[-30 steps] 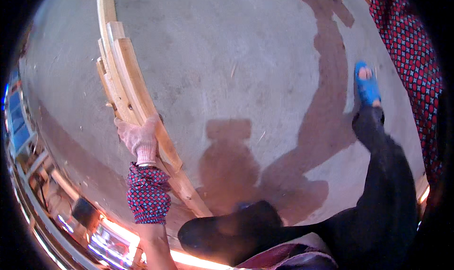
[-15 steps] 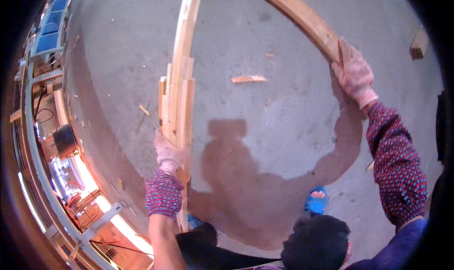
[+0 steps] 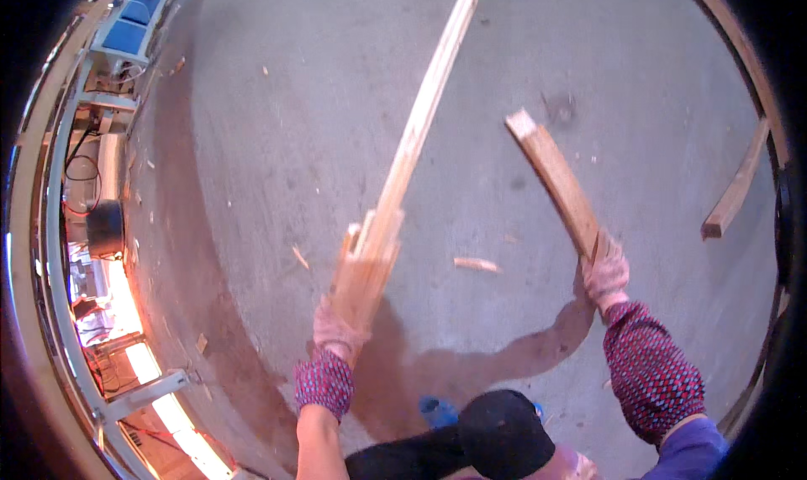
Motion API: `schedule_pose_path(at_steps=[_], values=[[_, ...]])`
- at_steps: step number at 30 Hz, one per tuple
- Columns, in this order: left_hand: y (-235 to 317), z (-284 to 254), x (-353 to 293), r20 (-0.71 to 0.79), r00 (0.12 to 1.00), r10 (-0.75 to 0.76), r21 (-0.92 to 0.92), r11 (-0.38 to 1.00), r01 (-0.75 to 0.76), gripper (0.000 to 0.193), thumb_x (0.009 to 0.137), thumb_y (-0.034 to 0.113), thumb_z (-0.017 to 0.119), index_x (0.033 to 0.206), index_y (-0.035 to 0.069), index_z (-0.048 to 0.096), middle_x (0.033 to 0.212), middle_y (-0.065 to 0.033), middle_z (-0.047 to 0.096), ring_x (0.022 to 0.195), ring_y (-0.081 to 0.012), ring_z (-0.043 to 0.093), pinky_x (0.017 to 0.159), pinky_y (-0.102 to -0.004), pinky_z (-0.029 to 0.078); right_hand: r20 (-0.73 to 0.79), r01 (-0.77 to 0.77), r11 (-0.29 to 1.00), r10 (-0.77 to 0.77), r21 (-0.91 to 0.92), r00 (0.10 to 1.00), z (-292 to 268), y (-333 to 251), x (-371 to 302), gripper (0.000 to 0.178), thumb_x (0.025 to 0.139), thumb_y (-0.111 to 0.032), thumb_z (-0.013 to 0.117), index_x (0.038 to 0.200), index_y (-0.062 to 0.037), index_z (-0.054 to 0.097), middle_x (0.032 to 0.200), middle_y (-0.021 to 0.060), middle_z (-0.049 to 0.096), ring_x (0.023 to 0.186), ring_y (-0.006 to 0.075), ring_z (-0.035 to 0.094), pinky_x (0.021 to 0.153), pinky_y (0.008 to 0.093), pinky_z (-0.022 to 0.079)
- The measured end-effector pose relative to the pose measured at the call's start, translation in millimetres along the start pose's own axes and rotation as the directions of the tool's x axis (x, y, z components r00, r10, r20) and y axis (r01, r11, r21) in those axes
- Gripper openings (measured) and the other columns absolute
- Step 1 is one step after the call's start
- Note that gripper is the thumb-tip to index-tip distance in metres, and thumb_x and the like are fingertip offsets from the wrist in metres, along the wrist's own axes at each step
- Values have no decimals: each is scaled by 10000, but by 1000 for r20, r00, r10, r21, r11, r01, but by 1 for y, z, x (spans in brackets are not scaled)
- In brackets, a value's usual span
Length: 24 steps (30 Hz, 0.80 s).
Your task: The person gathers scattered wooden planks from the floor of a workshop and stacks them into neat piles. They handle the wood by hand, picking up individual pieces and arranging them into organized stacks.
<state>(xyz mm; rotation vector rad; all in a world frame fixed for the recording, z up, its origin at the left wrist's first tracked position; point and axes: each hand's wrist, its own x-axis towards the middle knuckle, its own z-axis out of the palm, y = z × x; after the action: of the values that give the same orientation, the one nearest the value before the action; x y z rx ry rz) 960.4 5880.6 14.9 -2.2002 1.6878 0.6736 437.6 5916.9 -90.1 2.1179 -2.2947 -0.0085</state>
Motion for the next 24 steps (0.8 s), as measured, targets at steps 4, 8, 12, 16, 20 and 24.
schedule_pose_path(at_steps=[4,8,12,16,20,24], values=[[0,2,-8,-71,988,-137,171,974,147,1084,487,298,915,1377,43,352,1201,-175,565,1181,-317,554,1010,-390,472,193,-107,992,92,66,977,-14,-2,6,777,804,-309,667,1427,17,339,1241,177,540,1078,359,541,906,461,466],[37,-18,2,238,952,-191,-62,976,211,1095,526,393,883,1404,36,334,1284,-205,516,1220,-355,512,1026,-413,448,178,-129,988,113,82,978,-4,-5,4,769,775,-295,692,1407,-9,360,1221,194,541,1080,373,539,907,472,468],[73,3,0,177,978,-114,-152,978,141,1108,537,328,876,1426,36,284,1314,-203,486,1275,-348,465,1075,-426,403,323,-240,958,180,157,929,-28,-19,32,680,780,-277,696,1345,-33,406,1159,182,564,1047,372,563,885,474,486],[117,-12,-10,210,976,-56,-242,964,107,1125,508,291,881,1430,35,289,1300,-208,494,1249,-346,482,1055,-430,414,461,-264,954,173,140,870,-41,-20,39,732,826,-333,645,1426,-44,343,1268,185,540,1139,383,546,943,462,479],[122,-34,-3,196,978,71,-538,842,46,1013,524,200,868,1386,33,363,1216,-164,549,1161,-294,545,995,-393,465,699,-269,960,139,80,702,-79,-40,80,764,869,-374,578,1478,-46,254,1239,239,541,1107,393,578,898,465,502],[128,-52,-5,263,955,135,-811,567,143,794,566,145,849,1243,1,458,1096,-132,612,1033,-269,615,910,-392,518,703,-374,904,128,208,700,-126,-52,78,529,875,-301,612,1301,-76,394,1121,230,598,1050,420,602,814,530,512]])
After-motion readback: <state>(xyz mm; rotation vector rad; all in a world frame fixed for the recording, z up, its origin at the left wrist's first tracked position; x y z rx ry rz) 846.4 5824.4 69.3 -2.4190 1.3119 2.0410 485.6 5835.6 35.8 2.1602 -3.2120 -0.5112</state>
